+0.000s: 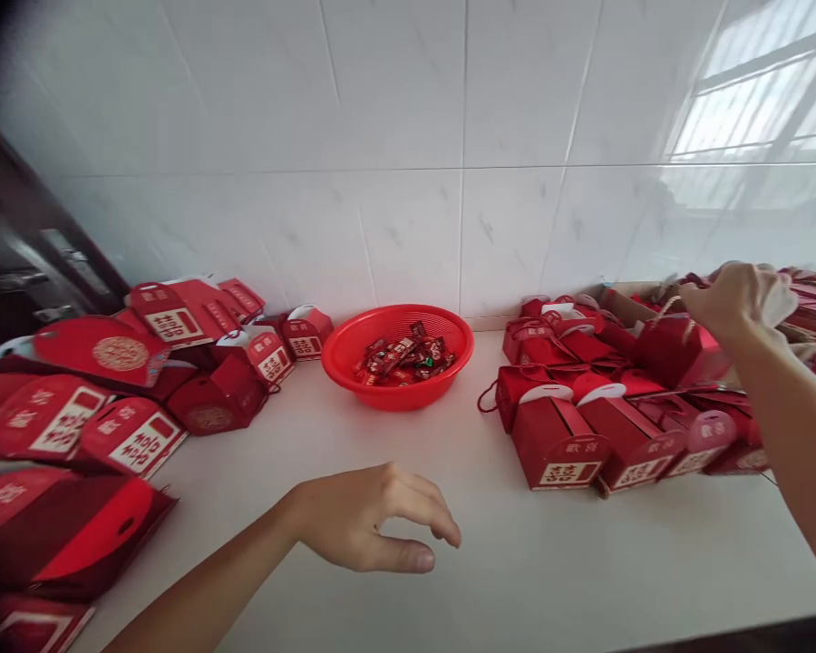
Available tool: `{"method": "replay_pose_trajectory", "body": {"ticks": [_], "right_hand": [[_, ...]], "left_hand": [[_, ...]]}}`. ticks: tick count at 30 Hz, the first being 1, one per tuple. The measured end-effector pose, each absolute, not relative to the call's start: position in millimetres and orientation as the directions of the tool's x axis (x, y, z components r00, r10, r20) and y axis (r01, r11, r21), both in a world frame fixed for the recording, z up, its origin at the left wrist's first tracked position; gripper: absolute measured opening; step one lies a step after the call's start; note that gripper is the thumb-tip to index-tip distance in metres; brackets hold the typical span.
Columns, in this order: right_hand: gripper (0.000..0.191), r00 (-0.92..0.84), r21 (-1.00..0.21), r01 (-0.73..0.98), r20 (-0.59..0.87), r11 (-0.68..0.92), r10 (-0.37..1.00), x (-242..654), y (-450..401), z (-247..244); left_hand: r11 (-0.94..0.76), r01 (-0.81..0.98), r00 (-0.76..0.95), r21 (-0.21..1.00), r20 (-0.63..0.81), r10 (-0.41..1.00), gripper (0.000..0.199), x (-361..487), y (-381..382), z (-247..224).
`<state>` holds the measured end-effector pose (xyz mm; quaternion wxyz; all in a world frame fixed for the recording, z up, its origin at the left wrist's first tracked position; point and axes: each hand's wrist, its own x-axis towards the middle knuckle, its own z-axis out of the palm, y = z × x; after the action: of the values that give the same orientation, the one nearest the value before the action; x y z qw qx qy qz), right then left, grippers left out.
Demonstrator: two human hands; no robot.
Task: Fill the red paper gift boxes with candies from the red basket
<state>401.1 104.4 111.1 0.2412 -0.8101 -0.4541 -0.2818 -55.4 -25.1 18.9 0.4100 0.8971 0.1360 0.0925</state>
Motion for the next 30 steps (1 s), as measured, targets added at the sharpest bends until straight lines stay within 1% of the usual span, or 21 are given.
{"method": "replay_pose_trajectory", "body": {"ticks": [1, 2, 4, 6, 7, 9, 10, 12, 13, 16, 18, 20, 21, 22, 23, 24, 25, 26, 28, 29, 30], "right_hand": [[0.025, 0.480, -0.211, 0.861, 0.636, -0.462, 0.604, 384, 104, 117], [0.025, 0.465, -0.263, 0.882, 0.614, -0.391, 0.637, 364, 102, 122], [0.019, 0.383, -0.362, 0.911, 0.566, -0.198, 0.730, 318, 92, 129], [0.010, 0.254, -0.490, 0.871, 0.523, 0.042, 0.814, 266, 75, 126], [0.007, 0.131, -0.522, 0.831, 0.519, 0.192, 0.845, 241, 65, 119], [0.011, -0.264, -0.498, 0.698, 0.490, 0.515, 0.831, 195, 42, 97], [0.016, -0.409, -0.500, 0.616, 0.457, 0.608, 0.790, 175, 31, 81], [0.020, -0.620, -0.508, 0.509, 0.343, 0.695, 0.705, 141, 10, 47], [0.019, -0.709, -0.517, 0.481, 0.246, 0.708, 0.661, 128, 2, 29], [0.019, -0.814, -0.547, 0.417, 0.132, 0.726, 0.566, 101, -18, -19], [0.020, -0.838, -0.578, 0.391, 0.097, 0.716, 0.536, 93, -27, -41], [0.021, -0.845, -0.616, 0.378, 0.077, 0.691, 0.530, 89, -32, -56], [0.021, -0.844, -0.638, 0.372, 0.071, 0.675, 0.532, 89, -33, -61], [0.021, -0.841, -0.662, 0.365, 0.067, 0.654, 0.537, 89, -34, -65], [0.020, -0.836, -0.686, 0.359, 0.065, 0.633, 0.545, 90, -35, -67], [0.020, -0.830, -0.709, 0.352, 0.065, 0.611, 0.554, 91, -35, -69], [0.020, -0.822, -0.731, 0.346, 0.066, 0.588, 0.565, 92, -35, -71], [0.020, -0.814, -0.750, 0.340, 0.067, 0.567, 0.578, 93, -35, -72], [0.020, -0.800, -0.780, 0.333, 0.064, 0.530, 0.596, 95, -35, -73], [0.020, -0.797, -0.791, 0.329, 0.060, 0.515, 0.601, 96, -35, -74], [0.019, -0.796, -0.800, 0.326, 0.055, 0.504, 0.602, 97, -35, -75]], "left_hand": [[-0.622, 0.162, 0.946, 0.766, 0.058, 0.318, 0.036, -55, -24, 18], [-0.620, 0.157, 0.946, 0.769, 0.063, 0.318, 0.036, -54, -23, 17], [-0.619, 0.149, 0.942, 0.771, 0.079, 0.325, 0.035, -53, -21, 18], [-0.621, 0.150, 0.934, 0.769, 0.095, 0.344, 0.031, -55, -19, 22], [-0.623, 0.159, 0.928, 0.766, 0.100, 0.359, 0.029, -57, -19, 25], [-0.629, 0.194, 0.909, 0.753, 0.104, 0.404, 0.026, -64, -19, 34], [-0.632, 0.215, 0.895, 0.744, 0.109, 0.433, 0.025, -69, -19, 39], [-0.630, 0.260, 0.856, 0.732, 0.127, 0.501, 0.023, -82, -20, 49], [-0.623, 0.285, 0.831, 0.728, 0.136, 0.539, 0.023, -89, -20, 53], [-0.596, 0.396, 0.704, 0.698, 0.186, 0.685, 0.020, -114, -18, 63], [-0.595, 0.501, 0.543, 0.629, 0.307, 0.782, 0.020, -136, -14, 70], [-0.543, 0.660, 0.304, 0.520, 0.476, 0.825, 0.023, -163, -9, 77], [-0.474, 0.746, 0.151, 0.468, 0.573, 0.805, 0.024, -179, -7, 80], [-0.354, 0.822, -0.030, 0.446, 0.655, 0.755, 0.025, -196, -6, 84], [-0.193, 0.870, -0.231, 0.453, 0.722, 0.652, 0.028, -213, -6, 86], [-0.015, 0.880, -0.396, 0.474, 0.751, 0.529, 0.032, -230, -7, 88], [0.132, 0.856, -0.506, 0.500, 0.757, 0.414, 0.038, -246, -9, 88], [0.224, 0.838, -0.545, 0.498, 0.741, 0.393, 0.045, -261, -12, 88], [0.357, 0.746, -0.660, 0.562, 0.691, 0.294, 0.051, -283, -20, 85], [0.390, 0.711, -0.698, 0.586, 0.654, 0.291, 0.049, -289, -23, 83], [0.418, 0.686, -0.724, 0.595, 0.611, 0.320, 0.046, -292, -26, 82]]}}
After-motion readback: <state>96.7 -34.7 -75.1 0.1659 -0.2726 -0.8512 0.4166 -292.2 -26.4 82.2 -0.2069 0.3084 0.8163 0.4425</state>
